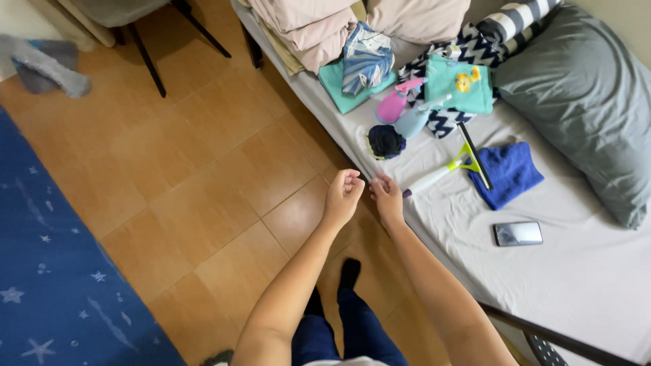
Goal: The person mops the tiled floor using a spray bottle and a flat mop, then sweeps the floor with a broom and dustpan. The person moves around the room, cleaning near a bed and a blue mat.
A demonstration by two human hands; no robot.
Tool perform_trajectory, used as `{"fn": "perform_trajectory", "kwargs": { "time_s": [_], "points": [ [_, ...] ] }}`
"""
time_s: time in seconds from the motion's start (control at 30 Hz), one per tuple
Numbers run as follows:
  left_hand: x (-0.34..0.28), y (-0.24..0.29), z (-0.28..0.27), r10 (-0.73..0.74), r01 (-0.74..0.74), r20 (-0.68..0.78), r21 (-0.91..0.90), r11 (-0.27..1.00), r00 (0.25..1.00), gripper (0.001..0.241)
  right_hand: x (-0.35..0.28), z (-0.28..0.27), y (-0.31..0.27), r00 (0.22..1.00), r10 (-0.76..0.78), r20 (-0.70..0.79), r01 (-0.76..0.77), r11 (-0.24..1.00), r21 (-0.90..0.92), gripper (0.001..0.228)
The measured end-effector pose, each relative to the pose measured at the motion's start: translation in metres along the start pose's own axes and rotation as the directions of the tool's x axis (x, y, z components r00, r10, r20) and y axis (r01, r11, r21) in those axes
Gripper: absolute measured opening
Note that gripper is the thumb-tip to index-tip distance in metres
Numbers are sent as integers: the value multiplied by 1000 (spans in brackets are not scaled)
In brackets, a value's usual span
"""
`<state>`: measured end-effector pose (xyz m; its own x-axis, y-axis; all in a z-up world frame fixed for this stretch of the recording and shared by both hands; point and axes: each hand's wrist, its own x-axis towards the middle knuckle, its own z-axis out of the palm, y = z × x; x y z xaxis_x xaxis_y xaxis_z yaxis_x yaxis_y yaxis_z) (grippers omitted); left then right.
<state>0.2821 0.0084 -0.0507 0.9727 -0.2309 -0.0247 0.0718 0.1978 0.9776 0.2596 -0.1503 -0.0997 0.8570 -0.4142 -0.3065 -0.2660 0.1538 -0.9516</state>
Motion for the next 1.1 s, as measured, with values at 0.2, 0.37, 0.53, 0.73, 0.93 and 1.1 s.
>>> {"fn": "perform_trajectory", "kwargs": {
  "time_s": [0.2, 0.37, 0.53, 0.73, 0.93, 1.1],
  "points": [
    [48, -32, 2, -15, 10, -70, -65, 998, 997, 28, 130, 1, 16, 971, -125, -204, 123, 992, -21, 44],
    [86, -61, 6, -126, 113, -112, -116, 987, 986, 27, 250, -10, 30, 908, -274, -316, 285, 959, -11, 46],
    [102, -81, 7, -153, 130, -157, -150, 980, 976, 25, 311, -12, 20, 786, -477, -393, 328, 861, -388, 46],
    [109, -99, 1, -240, 214, -185, -148, 965, 953, 23, 354, -11, 21, 768, -494, -407, 320, 847, -425, 53],
    [98, -108, -2, -281, 254, -224, -142, 957, 933, 22, 300, 9, -18, 770, -601, -214, 411, 724, -554, 30],
    [96, -79, -8, -78, 79, -301, -9, 997, 950, 31, 188, 66, -86, 863, -430, 267, 498, 815, -296, 25]
  ]
}}
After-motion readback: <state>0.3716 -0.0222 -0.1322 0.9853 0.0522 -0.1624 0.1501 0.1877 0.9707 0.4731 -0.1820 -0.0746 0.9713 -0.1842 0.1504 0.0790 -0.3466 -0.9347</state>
